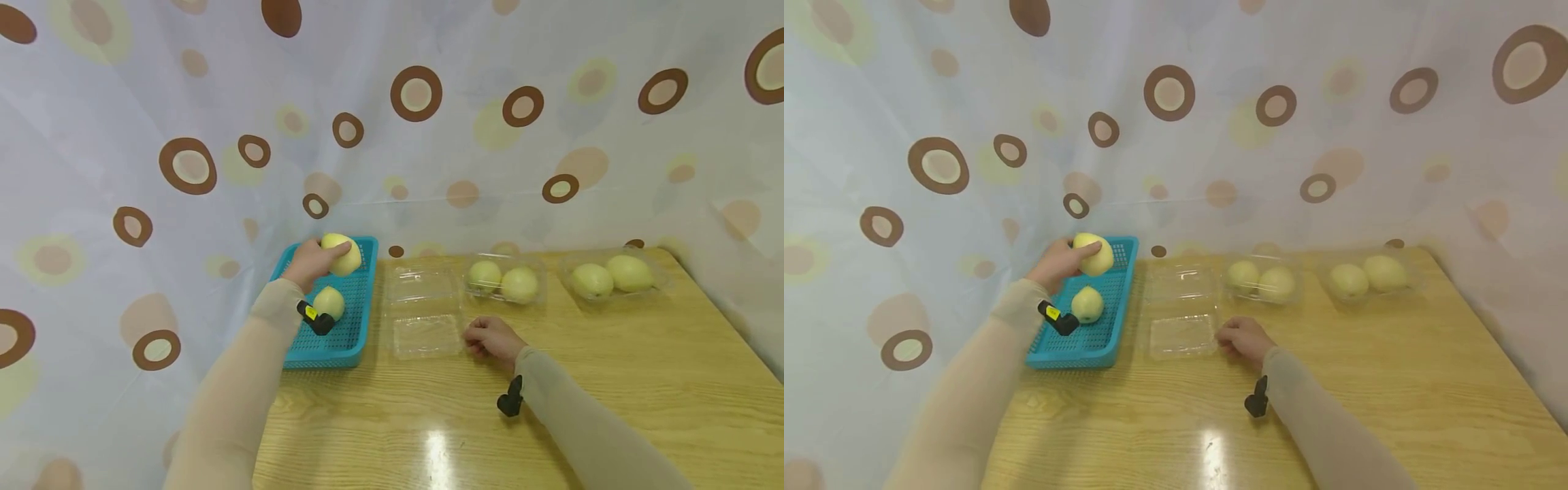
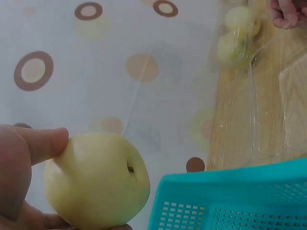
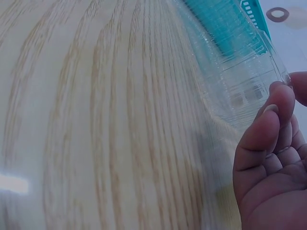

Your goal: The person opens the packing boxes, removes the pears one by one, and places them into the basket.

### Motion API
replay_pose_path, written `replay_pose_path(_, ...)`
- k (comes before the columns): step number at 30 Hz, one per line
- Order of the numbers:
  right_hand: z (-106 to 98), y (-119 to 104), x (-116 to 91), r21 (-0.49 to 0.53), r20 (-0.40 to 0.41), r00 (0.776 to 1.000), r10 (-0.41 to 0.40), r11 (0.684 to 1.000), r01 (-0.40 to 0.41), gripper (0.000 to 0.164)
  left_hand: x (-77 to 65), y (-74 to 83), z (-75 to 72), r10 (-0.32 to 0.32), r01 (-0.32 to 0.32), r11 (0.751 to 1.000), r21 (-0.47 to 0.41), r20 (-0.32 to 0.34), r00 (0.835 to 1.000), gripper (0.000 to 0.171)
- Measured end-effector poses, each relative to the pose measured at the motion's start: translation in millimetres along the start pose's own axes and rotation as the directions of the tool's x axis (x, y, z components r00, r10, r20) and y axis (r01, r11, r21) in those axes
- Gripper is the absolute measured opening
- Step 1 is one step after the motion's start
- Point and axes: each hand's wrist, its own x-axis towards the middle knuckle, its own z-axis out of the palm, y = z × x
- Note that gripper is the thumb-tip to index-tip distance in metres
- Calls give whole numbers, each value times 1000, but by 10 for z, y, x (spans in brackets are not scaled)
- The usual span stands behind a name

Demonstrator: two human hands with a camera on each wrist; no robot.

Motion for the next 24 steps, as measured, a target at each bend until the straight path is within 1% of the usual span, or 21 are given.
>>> replay_pose_path(3,-10,6,-2,1,4,1000,4,1000,-4,13,78,-98,-79,-24,24,1000,5,-28,999,75)
replay_pose_path(8,-42,22,1,-7,16,1000,-4,1000,4,12,177,-264,-152,-73,70,997,-36,-79,994,75)
replay_pose_path(11,-62,29,-2,-15,17,1000,-6,1000,7,12,218,-360,-183,-98,96,995,-16,-103,990,71)
replay_pose_path(15,-86,39,2,-31,16,1000,-10,999,11,12,287,-534,-248,-144,152,987,50,-136,980,70)
replay_pose_path(18,-94,42,5,-50,25,999,-21,998,22,12,342,-702,-299,-190,200,977,67,-138,972,75)
replay_pose_path(21,-90,44,6,-39,20,1000,-15,999,15,11,380,-853,-335,-232,244,966,80,-134,963,77)
replay_pose_path(24,-89,56,12,-27,17,1000,-9,1000,10,11,377,-949,-351,-246,265,955,134,-142,959,79)
